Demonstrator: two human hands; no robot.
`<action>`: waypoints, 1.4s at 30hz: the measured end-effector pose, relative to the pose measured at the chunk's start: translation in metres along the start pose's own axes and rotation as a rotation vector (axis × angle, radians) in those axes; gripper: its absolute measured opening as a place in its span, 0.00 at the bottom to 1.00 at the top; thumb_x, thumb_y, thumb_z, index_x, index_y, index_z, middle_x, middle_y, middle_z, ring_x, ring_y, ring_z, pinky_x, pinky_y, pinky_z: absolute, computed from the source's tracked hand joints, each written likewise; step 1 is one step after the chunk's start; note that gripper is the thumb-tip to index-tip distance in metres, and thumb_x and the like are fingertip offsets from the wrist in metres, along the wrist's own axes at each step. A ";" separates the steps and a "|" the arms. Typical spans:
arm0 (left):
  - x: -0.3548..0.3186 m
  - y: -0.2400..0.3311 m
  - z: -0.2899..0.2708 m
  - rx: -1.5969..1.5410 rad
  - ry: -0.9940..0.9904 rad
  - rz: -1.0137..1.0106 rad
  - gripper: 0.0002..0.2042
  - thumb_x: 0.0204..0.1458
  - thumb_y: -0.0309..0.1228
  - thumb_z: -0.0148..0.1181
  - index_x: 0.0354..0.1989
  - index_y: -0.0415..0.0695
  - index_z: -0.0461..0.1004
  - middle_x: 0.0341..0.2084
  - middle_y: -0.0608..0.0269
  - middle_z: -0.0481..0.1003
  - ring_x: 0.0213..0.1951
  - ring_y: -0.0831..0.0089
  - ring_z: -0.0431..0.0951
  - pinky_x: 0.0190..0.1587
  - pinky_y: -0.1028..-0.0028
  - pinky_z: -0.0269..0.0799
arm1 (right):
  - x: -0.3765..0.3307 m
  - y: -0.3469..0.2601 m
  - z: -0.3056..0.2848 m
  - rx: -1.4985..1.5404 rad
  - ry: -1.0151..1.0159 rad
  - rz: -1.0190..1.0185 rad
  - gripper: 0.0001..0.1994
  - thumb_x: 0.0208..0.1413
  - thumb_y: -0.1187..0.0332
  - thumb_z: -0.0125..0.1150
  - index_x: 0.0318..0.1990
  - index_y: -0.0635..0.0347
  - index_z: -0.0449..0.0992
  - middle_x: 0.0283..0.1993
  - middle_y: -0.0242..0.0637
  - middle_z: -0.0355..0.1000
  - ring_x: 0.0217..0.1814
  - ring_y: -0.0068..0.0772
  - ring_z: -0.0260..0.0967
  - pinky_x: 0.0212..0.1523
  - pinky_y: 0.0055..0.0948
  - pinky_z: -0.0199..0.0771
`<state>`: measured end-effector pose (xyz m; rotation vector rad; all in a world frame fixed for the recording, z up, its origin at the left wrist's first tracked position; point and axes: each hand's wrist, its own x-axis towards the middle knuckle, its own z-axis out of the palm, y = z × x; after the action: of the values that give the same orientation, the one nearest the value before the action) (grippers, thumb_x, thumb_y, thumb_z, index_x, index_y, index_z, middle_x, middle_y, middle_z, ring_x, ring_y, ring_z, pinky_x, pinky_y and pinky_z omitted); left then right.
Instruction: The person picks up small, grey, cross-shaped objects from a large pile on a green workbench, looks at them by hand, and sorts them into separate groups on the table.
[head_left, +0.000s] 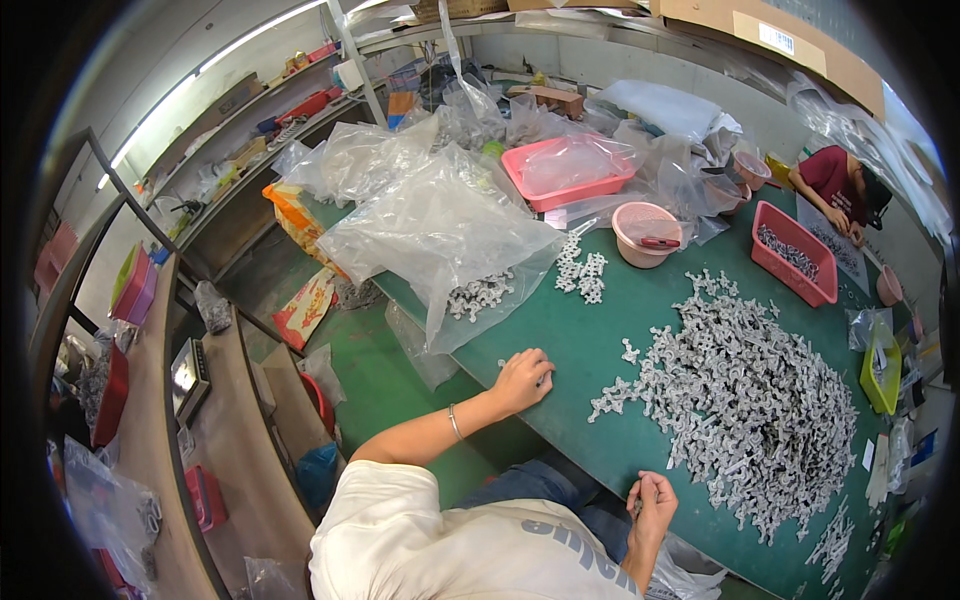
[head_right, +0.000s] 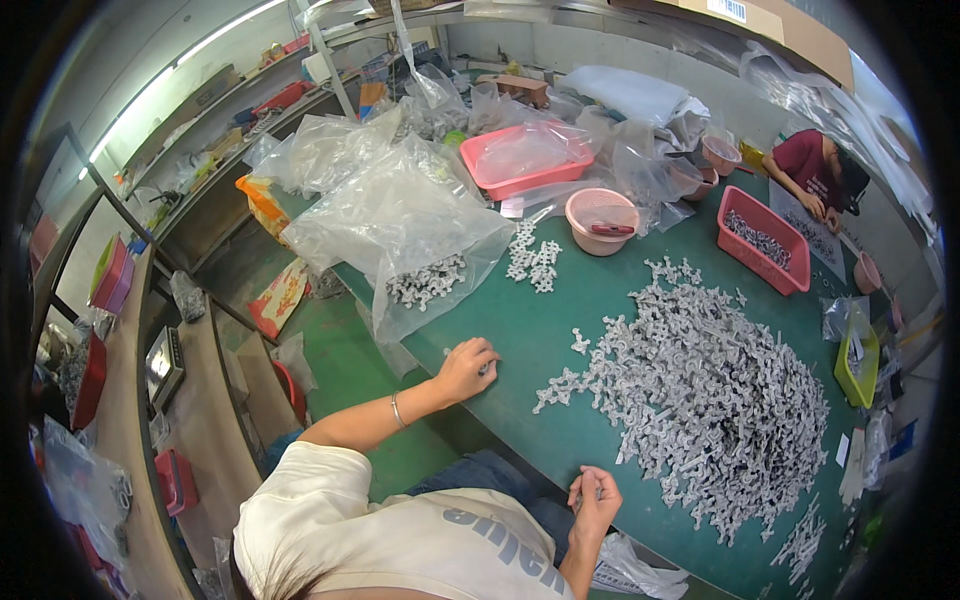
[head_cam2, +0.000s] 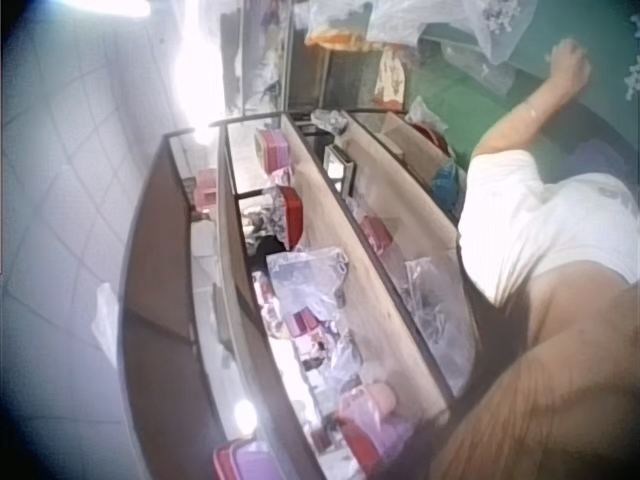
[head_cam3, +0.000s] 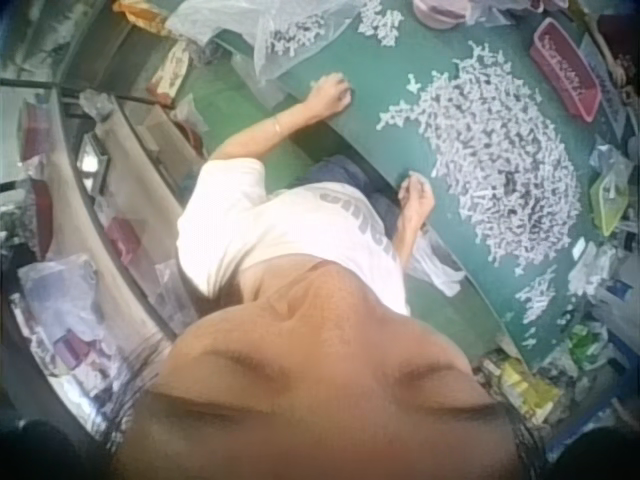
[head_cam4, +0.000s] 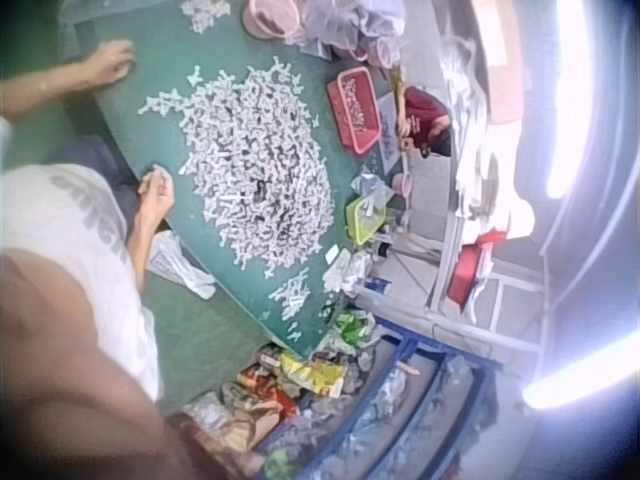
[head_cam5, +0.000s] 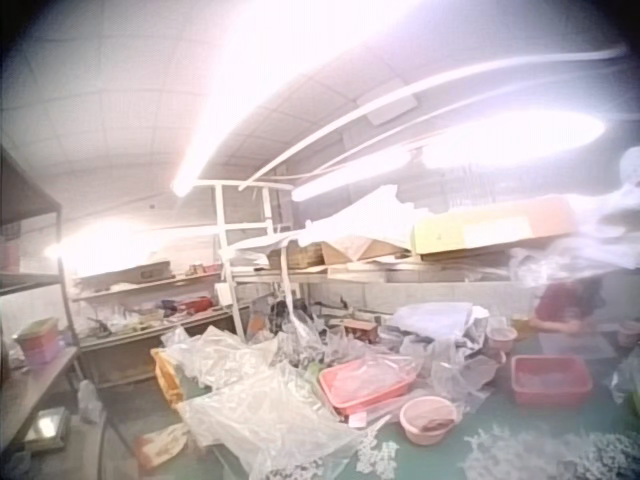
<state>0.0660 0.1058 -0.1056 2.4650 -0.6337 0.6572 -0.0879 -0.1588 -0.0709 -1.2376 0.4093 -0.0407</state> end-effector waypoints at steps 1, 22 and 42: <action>0.001 -0.004 0.001 0.001 0.001 0.000 0.04 0.37 0.24 0.57 0.25 0.42 0.71 0.24 0.64 0.66 0.30 0.68 0.68 0.31 0.70 0.63 | 0.000 0.000 0.000 0.001 0.000 0.004 0.05 0.53 0.71 0.52 0.32 0.64 0.71 0.18 0.29 0.65 0.13 0.13 0.56 0.12 0.12 0.47; 0.077 -0.005 -0.011 0.290 0.254 -0.132 0.15 0.42 0.29 0.56 0.40 0.43 0.68 0.48 0.49 0.61 0.51 0.50 0.60 0.51 0.53 0.54 | 0.001 0.001 -0.005 -0.017 0.005 -0.019 0.07 0.53 0.71 0.52 0.33 0.66 0.71 0.19 0.31 0.66 0.16 0.15 0.57 0.14 0.14 0.51; 0.048 0.105 0.064 -0.122 -0.173 -0.050 0.13 0.38 0.26 0.61 0.35 0.40 0.72 0.34 0.61 0.67 0.42 0.61 0.64 0.46 0.62 0.53 | 0.004 -0.008 0.006 -0.024 0.060 0.053 0.06 0.53 0.72 0.51 0.34 0.66 0.72 0.21 0.30 0.67 0.16 0.13 0.56 0.14 0.13 0.49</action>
<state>0.0663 -0.0253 -0.0902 2.4313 -0.6547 0.3768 -0.0803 -0.1571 -0.0628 -1.2505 0.4963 -0.0277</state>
